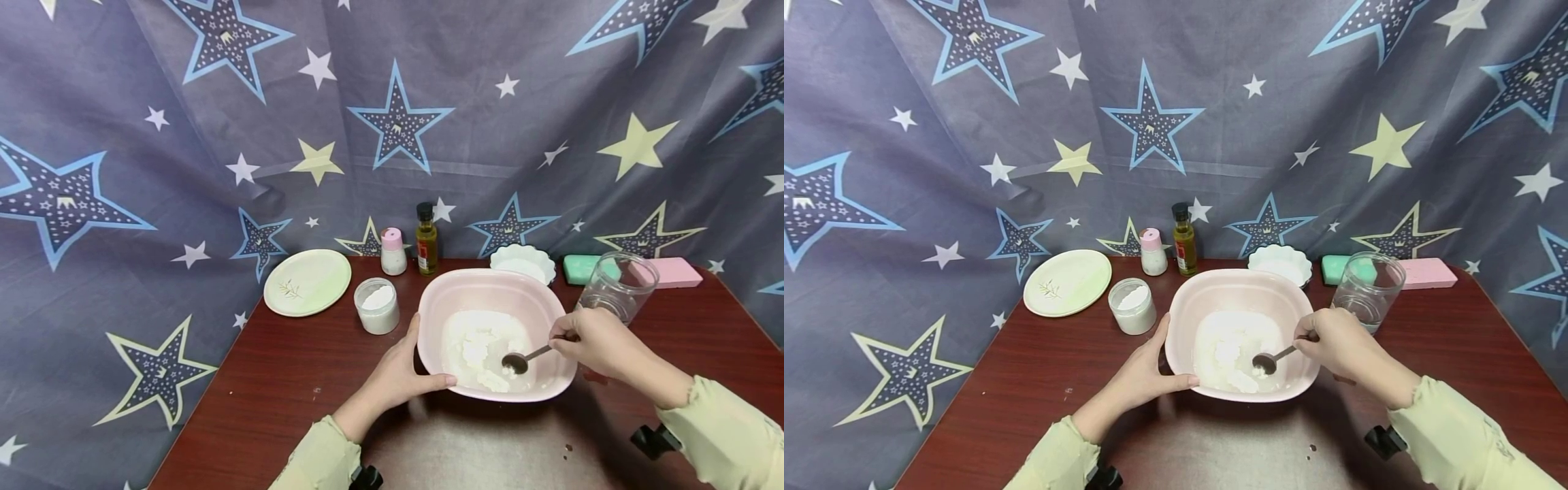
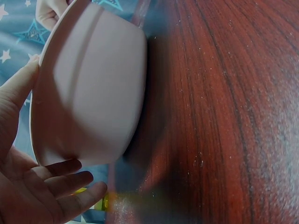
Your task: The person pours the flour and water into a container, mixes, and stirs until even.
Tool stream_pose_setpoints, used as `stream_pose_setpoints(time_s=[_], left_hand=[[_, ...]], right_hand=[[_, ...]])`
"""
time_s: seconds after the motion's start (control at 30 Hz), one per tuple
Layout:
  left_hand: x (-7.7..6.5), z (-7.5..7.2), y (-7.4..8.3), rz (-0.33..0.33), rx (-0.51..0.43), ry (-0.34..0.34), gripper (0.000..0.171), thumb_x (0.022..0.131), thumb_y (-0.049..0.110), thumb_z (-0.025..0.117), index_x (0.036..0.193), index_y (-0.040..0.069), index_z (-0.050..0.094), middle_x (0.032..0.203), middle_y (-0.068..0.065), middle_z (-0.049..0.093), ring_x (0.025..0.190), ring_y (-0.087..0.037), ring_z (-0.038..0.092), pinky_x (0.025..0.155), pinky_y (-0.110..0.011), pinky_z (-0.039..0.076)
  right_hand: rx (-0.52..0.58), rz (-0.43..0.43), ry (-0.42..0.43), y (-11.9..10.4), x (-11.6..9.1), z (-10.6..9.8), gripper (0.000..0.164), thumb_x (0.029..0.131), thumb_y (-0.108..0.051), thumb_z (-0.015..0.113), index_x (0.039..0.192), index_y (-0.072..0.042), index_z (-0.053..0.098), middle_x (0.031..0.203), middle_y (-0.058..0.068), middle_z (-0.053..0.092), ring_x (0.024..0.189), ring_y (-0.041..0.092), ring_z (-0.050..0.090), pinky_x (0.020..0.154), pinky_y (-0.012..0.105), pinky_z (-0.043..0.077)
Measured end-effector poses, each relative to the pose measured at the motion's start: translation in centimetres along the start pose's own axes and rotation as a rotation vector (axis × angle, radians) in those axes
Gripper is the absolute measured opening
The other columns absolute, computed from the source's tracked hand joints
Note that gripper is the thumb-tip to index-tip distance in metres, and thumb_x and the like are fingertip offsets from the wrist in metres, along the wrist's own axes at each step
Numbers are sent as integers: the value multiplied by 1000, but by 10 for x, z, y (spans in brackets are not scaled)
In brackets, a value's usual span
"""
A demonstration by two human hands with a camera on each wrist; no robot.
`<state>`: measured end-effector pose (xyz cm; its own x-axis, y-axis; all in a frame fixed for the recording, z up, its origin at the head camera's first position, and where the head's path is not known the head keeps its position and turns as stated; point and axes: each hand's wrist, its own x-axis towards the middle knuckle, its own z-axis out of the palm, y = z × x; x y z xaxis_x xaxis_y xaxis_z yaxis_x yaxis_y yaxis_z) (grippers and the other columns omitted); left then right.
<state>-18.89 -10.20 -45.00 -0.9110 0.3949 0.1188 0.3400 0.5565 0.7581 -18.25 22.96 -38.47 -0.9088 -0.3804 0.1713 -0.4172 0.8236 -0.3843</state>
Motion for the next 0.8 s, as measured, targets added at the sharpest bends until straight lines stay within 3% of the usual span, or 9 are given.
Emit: stream_pose_setpoints(time_s=[0.27, 0.57, 0.8], left_hand=[[0, 0, 0, 0, -1, -1, 121, 69, 52, 83, 157, 9, 13, 154, -13, 34, 132, -26, 44, 107, -45, 36], [-1, 0, 0, 2, -1, -2, 120, 70, 52, 83, 157, 9, 13, 155, -12, 33, 132, -26, 44, 107, -46, 36], [-1, -1, 0, 1, 2, -3, 120, 69, 53, 83, 158, 12, 13, 155, -11, 33, 132, -24, 44, 107, -44, 36]], right_hand=[[87, -58, -48, -8, -4, 6, 14, 81, -9, 76, 74, -20, 71, 63, -20, 58, 58, -3, 45, 53, 22, 40], [94, -154, 56, -16, 3, 27, 19, 80, -7, 77, 72, -22, 69, 58, -25, 46, 53, -4, 38, 50, 21, 36], [98, -170, 117, -22, 12, 40, 18, 80, -5, 77, 73, -20, 70, 61, -23, 48, 55, -4, 39, 50, 21, 36]])
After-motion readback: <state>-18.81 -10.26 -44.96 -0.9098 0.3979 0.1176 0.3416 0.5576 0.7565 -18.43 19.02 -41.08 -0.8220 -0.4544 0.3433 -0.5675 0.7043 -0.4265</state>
